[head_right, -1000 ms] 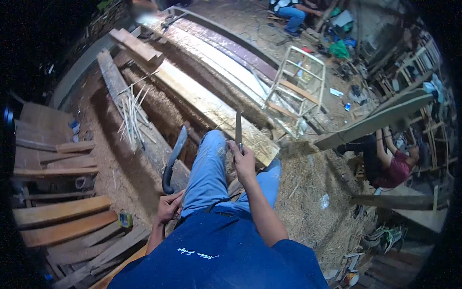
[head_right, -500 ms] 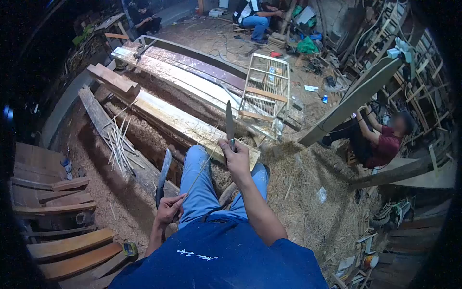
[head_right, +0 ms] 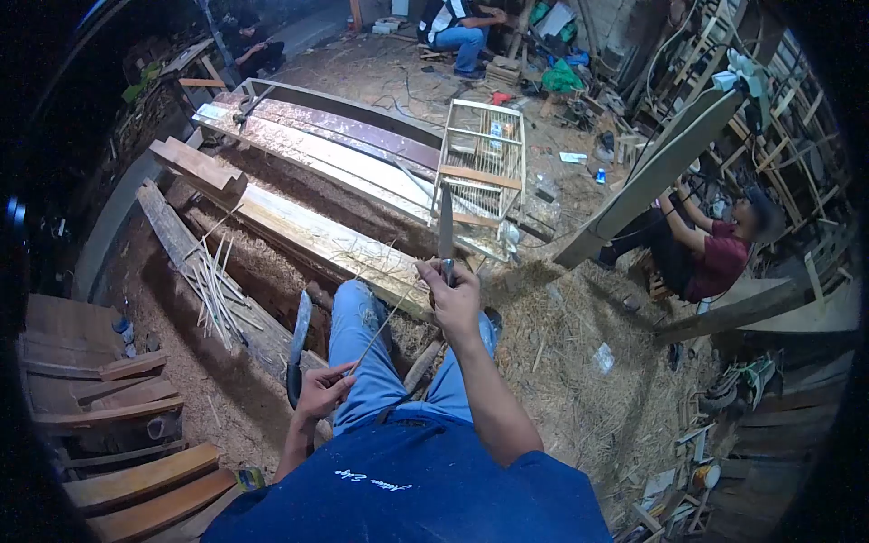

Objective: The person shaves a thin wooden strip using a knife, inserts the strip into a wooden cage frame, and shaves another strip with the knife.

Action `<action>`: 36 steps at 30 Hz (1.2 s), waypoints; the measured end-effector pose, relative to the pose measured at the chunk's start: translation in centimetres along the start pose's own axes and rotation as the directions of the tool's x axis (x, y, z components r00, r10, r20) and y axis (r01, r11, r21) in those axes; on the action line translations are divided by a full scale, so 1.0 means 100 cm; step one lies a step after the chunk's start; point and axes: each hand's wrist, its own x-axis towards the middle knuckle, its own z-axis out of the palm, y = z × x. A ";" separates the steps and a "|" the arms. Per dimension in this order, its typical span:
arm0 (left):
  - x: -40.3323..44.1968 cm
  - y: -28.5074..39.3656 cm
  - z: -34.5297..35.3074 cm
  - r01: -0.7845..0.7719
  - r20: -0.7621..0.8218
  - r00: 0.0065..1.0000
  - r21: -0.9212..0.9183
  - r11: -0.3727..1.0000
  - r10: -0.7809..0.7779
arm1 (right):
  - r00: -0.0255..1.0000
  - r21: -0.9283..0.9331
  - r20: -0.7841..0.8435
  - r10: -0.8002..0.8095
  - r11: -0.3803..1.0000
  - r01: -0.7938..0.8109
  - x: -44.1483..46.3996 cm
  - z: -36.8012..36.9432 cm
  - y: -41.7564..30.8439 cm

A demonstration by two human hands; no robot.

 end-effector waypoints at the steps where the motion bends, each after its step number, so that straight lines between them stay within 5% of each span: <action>1: 0.006 -0.002 0.003 0.000 -0.030 1.000 0.053 0.999 0.001 | 1.000 -0.059 -0.022 0.012 0.998 -0.013 0.004 -0.003 0.001; 6: 0.052 0.027 0.026 0.096 -0.166 0.985 0.264 0.960 -0.053 | 0.993 -0.002 -0.117 -0.034 0.999 0.034 0.035 -0.014 0.018; 8: 0.082 0.029 0.027 0.087 -0.189 0.981 0.245 0.966 -0.040 | 0.980 0.047 -0.183 0.084 0.996 -0.076 0.050 -0.017 0.011; 13: 0.155 0.053 0.032 0.166 -0.332 0.943 0.525 0.835 0.021 | 0.969 0.057 -0.245 -0.016 0.998 0.030 0.110 -0.036 0.042; 18: 0.217 0.065 0.026 0.252 -0.386 0.922 0.651 0.716 0.026 | 0.972 0.010 -0.224 0.074 0.997 -0.074 0.162 -0.047 0.058; 24: 0.215 0.113 0.031 0.165 -0.335 0.934 0.714 0.680 0.126 | 0.966 0.014 -0.259 0.011 1.000 -0.007 0.158 -0.048 0.017; 29: 0.178 0.078 0.030 0.041 -0.261 0.944 0.697 0.716 0.200 | 0.948 -0.090 -0.279 -0.151 0.987 0.131 0.122 -0.055 0.041; 36: 0.107 0.048 0.030 -0.050 -0.151 0.978 0.507 0.861 0.146 | 0.969 -0.087 -0.232 -0.084 0.994 0.065 0.061 -0.051 0.044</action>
